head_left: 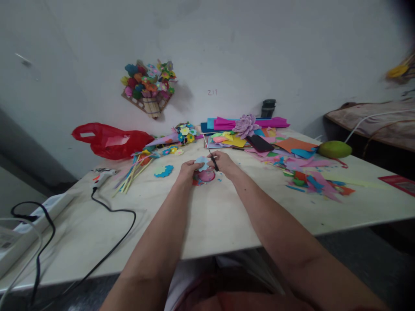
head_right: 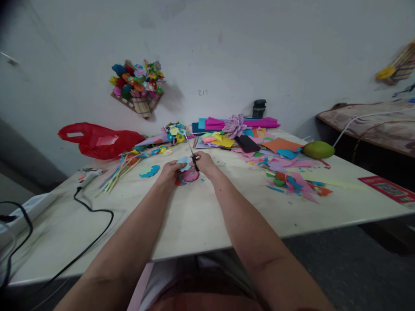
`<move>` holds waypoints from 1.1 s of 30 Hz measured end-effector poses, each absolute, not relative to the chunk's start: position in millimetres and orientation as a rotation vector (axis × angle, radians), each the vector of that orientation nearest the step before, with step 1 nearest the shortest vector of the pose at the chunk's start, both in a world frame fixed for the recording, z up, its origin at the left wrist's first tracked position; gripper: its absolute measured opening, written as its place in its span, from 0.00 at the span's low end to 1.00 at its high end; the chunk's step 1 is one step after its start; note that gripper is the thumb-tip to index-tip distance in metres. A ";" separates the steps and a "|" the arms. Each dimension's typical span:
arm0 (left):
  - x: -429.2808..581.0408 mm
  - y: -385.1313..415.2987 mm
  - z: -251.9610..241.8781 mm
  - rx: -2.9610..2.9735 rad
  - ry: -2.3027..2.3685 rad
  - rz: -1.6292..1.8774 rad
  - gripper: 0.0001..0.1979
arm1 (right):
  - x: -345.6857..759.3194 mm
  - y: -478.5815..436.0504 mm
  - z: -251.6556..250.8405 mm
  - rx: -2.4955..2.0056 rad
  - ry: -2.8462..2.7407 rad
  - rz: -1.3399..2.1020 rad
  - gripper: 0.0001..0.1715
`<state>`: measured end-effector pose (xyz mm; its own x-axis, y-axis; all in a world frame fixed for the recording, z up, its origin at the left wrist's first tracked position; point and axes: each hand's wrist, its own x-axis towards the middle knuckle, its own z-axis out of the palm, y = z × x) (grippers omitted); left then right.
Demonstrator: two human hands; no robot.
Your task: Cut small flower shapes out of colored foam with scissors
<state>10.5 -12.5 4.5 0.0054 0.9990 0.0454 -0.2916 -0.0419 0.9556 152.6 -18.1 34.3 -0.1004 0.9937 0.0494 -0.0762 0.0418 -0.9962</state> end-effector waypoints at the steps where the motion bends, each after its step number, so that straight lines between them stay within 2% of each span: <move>1: 10.0 -11.7 3.9 1.028 0.948 1.368 0.11 | 152.7 -17.9 33.8 -1.069 -1.256 1.282 0.14; 8: 6.3 -8.1 5.2 0.947 0.907 1.501 0.12 | 160.4 -6.4 21.7 -1.117 -1.432 1.254 0.12; 21: 1.3 -5.6 6.4 0.876 0.860 1.579 0.12 | 172.2 -12.1 26.6 -1.056 -1.690 1.351 0.22; 33: 1.0 -3.8 5.6 0.859 0.835 1.609 0.12 | 173.5 -12.2 24.2 -1.022 -1.823 1.393 0.22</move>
<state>1.0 -3.8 5.6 -0.1608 0.9807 0.1109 -0.4737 -0.1753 0.8631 173.5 -12.2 24.2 -0.5085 0.8608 0.0198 0.2073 0.1447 -0.9675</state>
